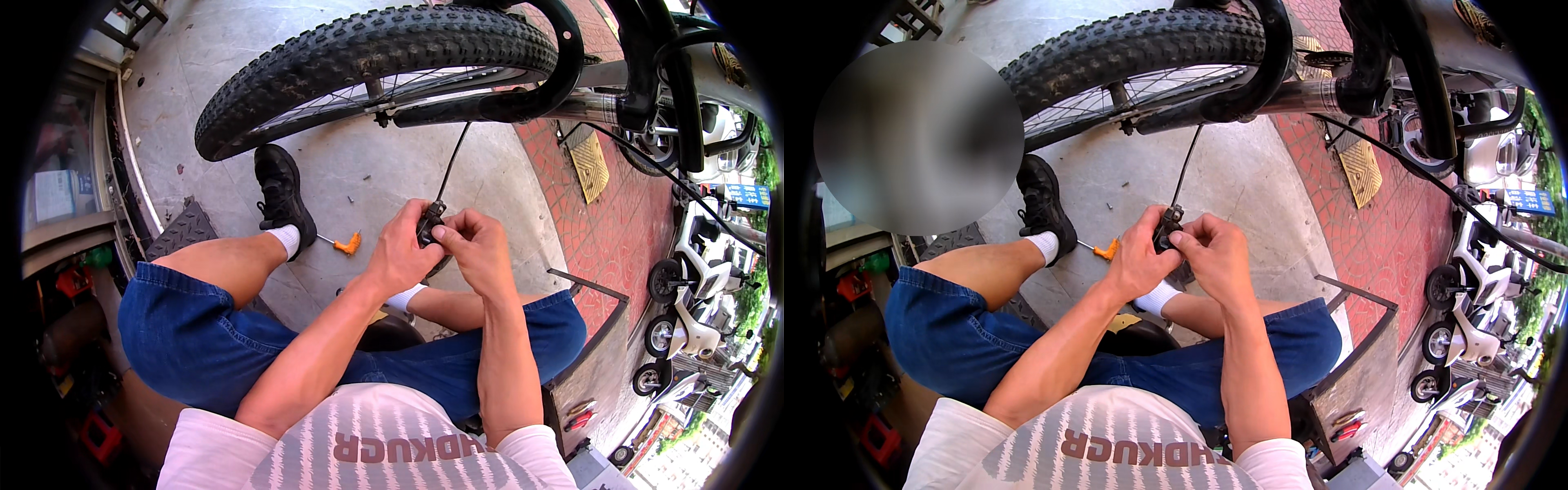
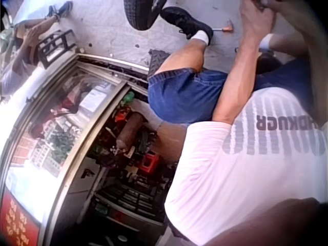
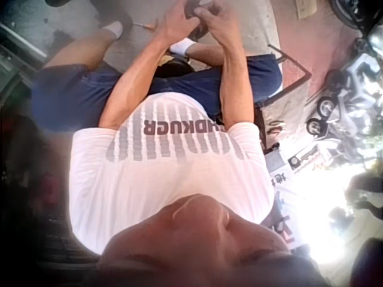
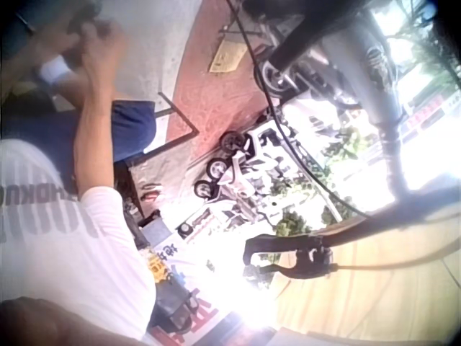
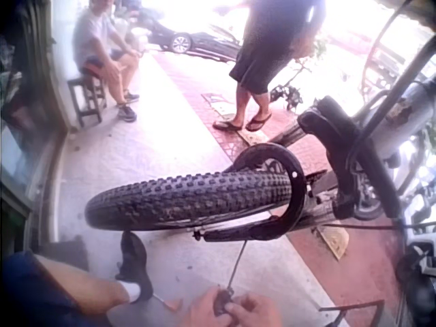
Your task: The person disassembles and wipes a bicycle brake caliper using pliers and a cloth, then adjusts a cable on the component.
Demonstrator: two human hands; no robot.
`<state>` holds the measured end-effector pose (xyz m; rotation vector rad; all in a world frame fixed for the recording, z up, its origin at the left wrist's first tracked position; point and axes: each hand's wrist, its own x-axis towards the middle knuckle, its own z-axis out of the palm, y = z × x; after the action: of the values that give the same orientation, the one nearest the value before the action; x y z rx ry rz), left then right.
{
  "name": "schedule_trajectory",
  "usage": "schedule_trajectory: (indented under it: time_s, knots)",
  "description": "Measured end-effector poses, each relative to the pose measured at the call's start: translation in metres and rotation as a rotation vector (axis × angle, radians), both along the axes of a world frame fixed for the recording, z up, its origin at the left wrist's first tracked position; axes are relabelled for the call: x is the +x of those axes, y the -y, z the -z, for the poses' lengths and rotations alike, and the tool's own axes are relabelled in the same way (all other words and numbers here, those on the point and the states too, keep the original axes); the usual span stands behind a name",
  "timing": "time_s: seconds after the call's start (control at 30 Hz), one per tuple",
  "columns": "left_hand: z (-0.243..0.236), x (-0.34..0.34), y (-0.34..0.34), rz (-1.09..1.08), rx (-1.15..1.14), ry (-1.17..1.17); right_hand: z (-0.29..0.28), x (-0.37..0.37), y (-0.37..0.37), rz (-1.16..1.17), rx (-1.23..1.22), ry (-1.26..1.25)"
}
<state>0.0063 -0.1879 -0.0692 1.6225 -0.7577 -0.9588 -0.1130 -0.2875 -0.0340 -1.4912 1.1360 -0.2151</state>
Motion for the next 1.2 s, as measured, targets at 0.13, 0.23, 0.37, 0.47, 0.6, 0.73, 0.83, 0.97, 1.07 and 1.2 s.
schedule_trajectory:
  time_s: [0.13,0.23,0.37,0.47,0.6,0.73,0.83,0.97,1.07,1.2]
  knots:
    - [-0.003,-0.001,0.000,0.019,0.021,-0.029,0.003,-0.002,-0.001,0.089,0.074,0.076]
    - [0.001,-0.004,-0.001,-0.011,-0.001,-0.011,0.003,-0.001,-0.003,0.072,0.001,0.037]
    - [0.004,-0.004,-0.003,-0.033,-0.020,0.014,0.003,0.001,-0.008,0.008,-0.101,0.003]
    - [0.003,-0.001,-0.002,-0.016,0.016,-0.014,0.002,0.002,-0.010,0.023,-0.111,-0.039]
    - [-0.007,-0.002,0.001,0.013,0.079,-0.030,0.011,-0.006,-0.007,0.018,-0.108,-0.012]
    - [0.017,0.001,-0.003,0.039,-0.008,-0.123,-0.003,0.000,-0.004,-0.034,-0.205,-0.038]
    - [0.023,-0.002,-0.001,0.035,-0.041,-0.236,0.001,0.003,-0.003,-0.024,-0.253,0.010]
    - [0.018,-0.003,-0.003,0.102,-0.043,-0.189,0.004,-0.009,-0.004,0.005,-0.229,0.034]
    - [0.013,-0.006,-0.004,0.124,-0.043,-0.194,-0.002,-0.014,-0.005,0.000,-0.234,0.037]
    - [-0.001,-0.003,-0.005,0.138,-0.031,-0.192,-0.010,-0.010,-0.010,-0.001,-0.279,0.000]
